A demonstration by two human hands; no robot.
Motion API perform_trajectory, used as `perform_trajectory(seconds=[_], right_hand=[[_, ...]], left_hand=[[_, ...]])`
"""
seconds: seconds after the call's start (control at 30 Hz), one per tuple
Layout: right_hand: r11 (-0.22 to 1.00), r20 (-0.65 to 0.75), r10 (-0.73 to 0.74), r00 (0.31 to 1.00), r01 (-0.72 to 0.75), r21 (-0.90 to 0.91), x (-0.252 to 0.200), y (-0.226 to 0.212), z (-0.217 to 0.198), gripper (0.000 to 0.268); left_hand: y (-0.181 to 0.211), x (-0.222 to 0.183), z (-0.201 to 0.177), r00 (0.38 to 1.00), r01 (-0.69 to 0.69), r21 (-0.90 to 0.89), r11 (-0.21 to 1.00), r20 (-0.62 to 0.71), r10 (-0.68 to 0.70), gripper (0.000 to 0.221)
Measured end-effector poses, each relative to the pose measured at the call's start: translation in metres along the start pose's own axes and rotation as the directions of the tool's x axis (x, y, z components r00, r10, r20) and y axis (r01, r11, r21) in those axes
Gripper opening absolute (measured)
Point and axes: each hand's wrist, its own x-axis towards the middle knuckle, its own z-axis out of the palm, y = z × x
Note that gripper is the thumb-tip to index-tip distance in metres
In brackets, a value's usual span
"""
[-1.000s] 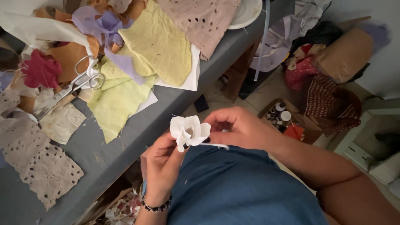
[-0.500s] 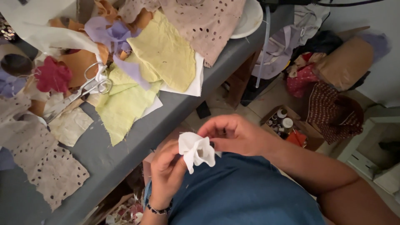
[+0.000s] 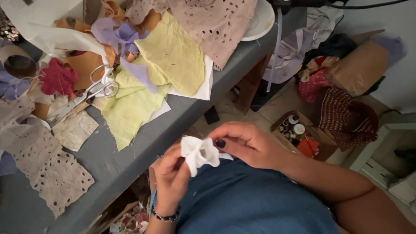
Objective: The person is crafting a decorative rose by folding white fabric pieces and securing them to a wire stem using a hot glue gun.
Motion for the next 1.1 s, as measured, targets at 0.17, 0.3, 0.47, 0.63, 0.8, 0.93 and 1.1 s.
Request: perform_trajectory(seconds=[0.17,0.3,0.47,0.63,0.8,0.93,1.1], right_hand=[[0.967,0.161,-0.019,0.987,-0.023,0.255,0.001,0.015,-0.004,0.034],[0.99,0.161,0.003,0.987,-0.026,0.14,0.002,0.018,-0.001,0.039],[0.994,0.128,0.057,0.99,-0.069,0.088,0.003,0.007,0.002,0.014],[0.963,0.093,0.231,0.969,-0.241,0.119,0.001,0.006,0.0,0.021],[0.951,0.056,0.297,0.953,-0.3,0.069,0.0,0.01,-0.004,0.025],[0.933,0.028,0.35,0.936,-0.351,0.079,-0.001,0.014,-0.01,0.023],[0.989,0.044,0.145,0.988,-0.144,-0.033,-0.006,0.031,-0.043,0.022]], left_hand=[[0.005,0.006,0.003,0.991,0.125,-0.194,0.973,-0.031,-0.133,0.028],[-0.019,-0.002,0.005,0.992,0.078,-0.522,0.85,-0.042,-0.117,0.022],[-0.025,-0.004,0.004,0.994,0.093,-0.603,0.792,0.009,-0.11,0.034],[-0.004,0.004,0.0,0.989,0.121,-0.379,0.917,-0.032,-0.144,0.023],[0.007,0.007,-0.007,0.99,0.129,-0.156,0.979,-0.034,-0.135,0.022],[0.005,0.005,-0.01,0.993,0.106,-0.142,0.984,-0.041,-0.113,0.023],[0.013,0.013,0.0,0.977,0.199,-0.321,0.926,-0.005,-0.212,0.026]])
